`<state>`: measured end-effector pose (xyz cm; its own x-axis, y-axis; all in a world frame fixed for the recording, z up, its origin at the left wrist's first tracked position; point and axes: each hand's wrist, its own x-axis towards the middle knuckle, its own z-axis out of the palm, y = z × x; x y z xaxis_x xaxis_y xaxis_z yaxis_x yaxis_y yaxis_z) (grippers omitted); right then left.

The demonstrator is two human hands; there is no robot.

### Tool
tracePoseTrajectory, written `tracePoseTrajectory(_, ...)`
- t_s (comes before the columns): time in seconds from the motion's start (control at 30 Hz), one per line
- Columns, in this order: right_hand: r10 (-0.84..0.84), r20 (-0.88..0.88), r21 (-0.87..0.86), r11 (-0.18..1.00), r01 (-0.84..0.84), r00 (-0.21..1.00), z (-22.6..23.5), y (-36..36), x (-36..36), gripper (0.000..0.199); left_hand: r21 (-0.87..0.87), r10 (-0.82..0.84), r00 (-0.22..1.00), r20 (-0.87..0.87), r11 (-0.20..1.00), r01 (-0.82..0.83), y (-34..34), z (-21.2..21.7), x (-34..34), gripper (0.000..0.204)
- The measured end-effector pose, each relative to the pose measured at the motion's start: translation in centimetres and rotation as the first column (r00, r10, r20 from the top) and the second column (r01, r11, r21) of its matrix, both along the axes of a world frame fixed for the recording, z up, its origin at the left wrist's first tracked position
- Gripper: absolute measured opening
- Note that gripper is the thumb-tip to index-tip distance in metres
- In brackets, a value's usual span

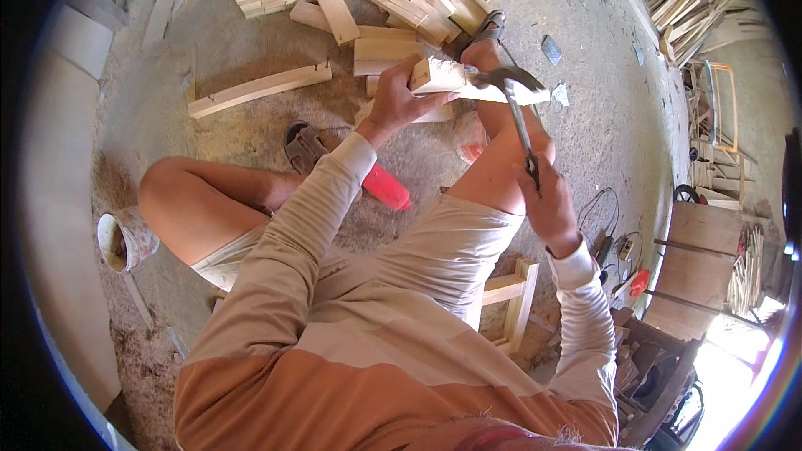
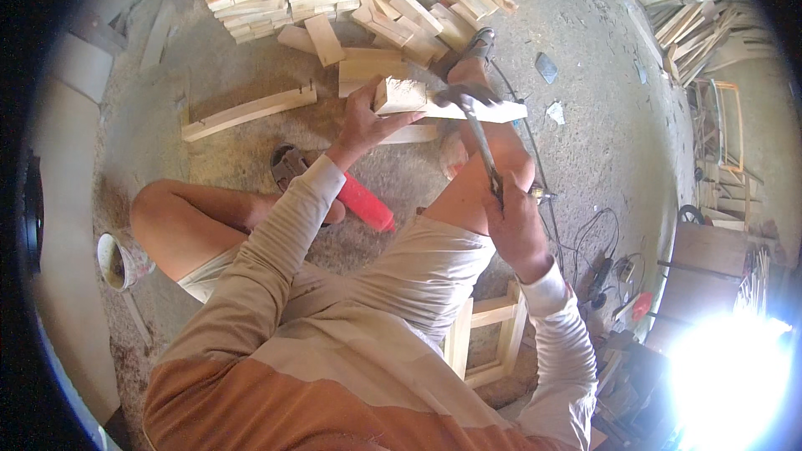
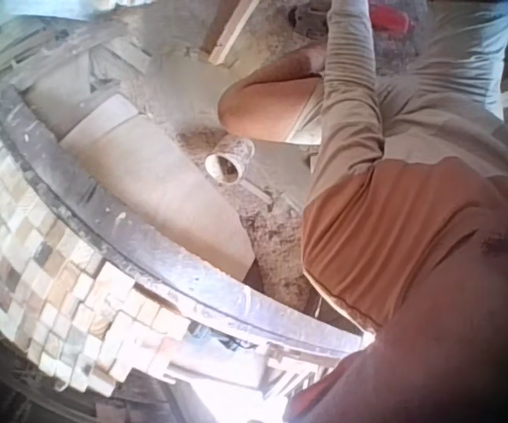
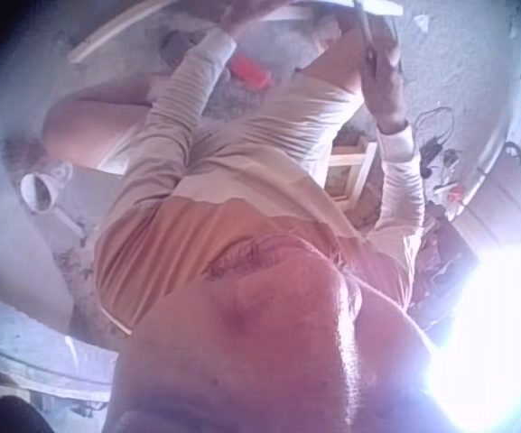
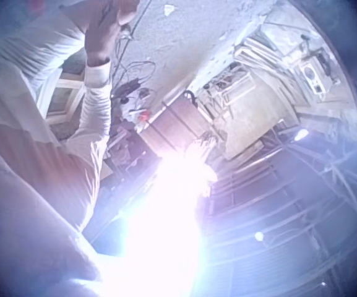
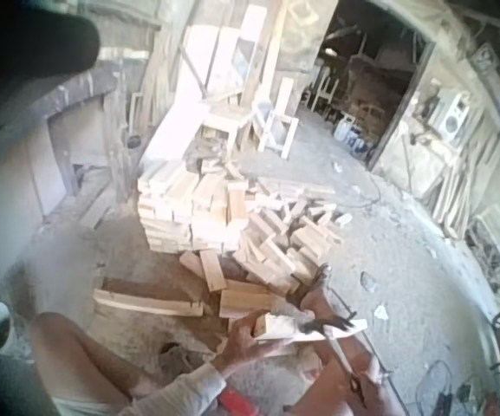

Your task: The person assembles wooden frame components by applying glue from a bottle, fitting the pieces together, and securing them with a hammer and nails.

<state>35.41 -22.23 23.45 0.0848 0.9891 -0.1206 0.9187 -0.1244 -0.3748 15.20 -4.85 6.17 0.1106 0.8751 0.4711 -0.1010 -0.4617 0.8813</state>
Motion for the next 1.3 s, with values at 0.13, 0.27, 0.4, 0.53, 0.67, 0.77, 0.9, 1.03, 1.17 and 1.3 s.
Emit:
tracePoseTrajectory(0.13,-0.14,-0.195,0.019,0.989,0.147,0.971,1.8,0.6,-0.2,0.022,0.028,0.001,0.999,0.048,1.0,-0.002,0.0,0.3,-0.4,0.041)
tracePoseTrajectory(0.27,-0.157,-0.459,0.12,0.964,0.236,0.875,3.0,1.1,-1.4,0.017,-0.074,-0.045,0.998,0.049,0.996,0.048,0.1,-0.1,-1.1,0.041)
tracePoseTrajectory(0.4,0.19,0.039,0.265,0.945,-0.193,0.981,-2.3,1.0,1.3,0.019,-0.085,-0.055,0.998,0.031,0.995,0.057,-0.2,0.8,-0.7,0.043)
tracePoseTrajectory(0.53,-0.185,-0.181,-0.117,0.979,0.166,0.966,5.1,2.7,-2.5,0.023,-0.071,-0.022,0.999,0.032,0.997,0.024,0.2,-0.2,-1.5,0.046)
tracePoseTrajectory(0.67,0.156,-0.01,0.284,0.948,-0.147,0.988,-1.0,1.5,0.3,0.016,-0.16,-0.073,0.995,0.062,0.984,0.082,-0.3,0.4,-0.4,0.05)
tracePoseTrajectory(0.77,0.111,-0.093,0.275,0.958,-0.082,0.989,-0.9,2.0,1.2,0.014,-0.128,-0.06,0.993,0.097,0.989,0.072,0.5,0.3,-0.9,0.052)
tracePoseTrajectory(0.9,-0.311,-0.521,0.098,0.903,0.418,0.795,1.7,-2.8,0.5,0.022,-0.116,-0.031,0.986,-0.164,0.993,0.012,1.8,1.2,-4.3,0.054)
tracePoseTrajectory(1.03,-0.43,-0.659,0.251,0.647,0.72,0.617,-5.1,-9.6,3.9,0.024,-0.23,-0.088,0.992,-0.095,0.971,0.064,4.9,-0.5,-7.0,0.05)
tracePoseTrajectory(1.17,-0.616,-0.473,0.203,0.62,0.758,0.63,-17.7,-20.8,7.8,0.03,-0.31,-0.009,0.957,0.29,0.945,0.103,5.8,-1.5,-7.9,0.042)
tracePoseTrajectory(1.3,-0.68,-0.458,-0.187,0.704,0.686,0.573,-22.5,-25.5,2.8,0.014,-0.367,0.26,0.815,0.518,0.928,-0.062,5.8,-1.8,-8.7,0.038)
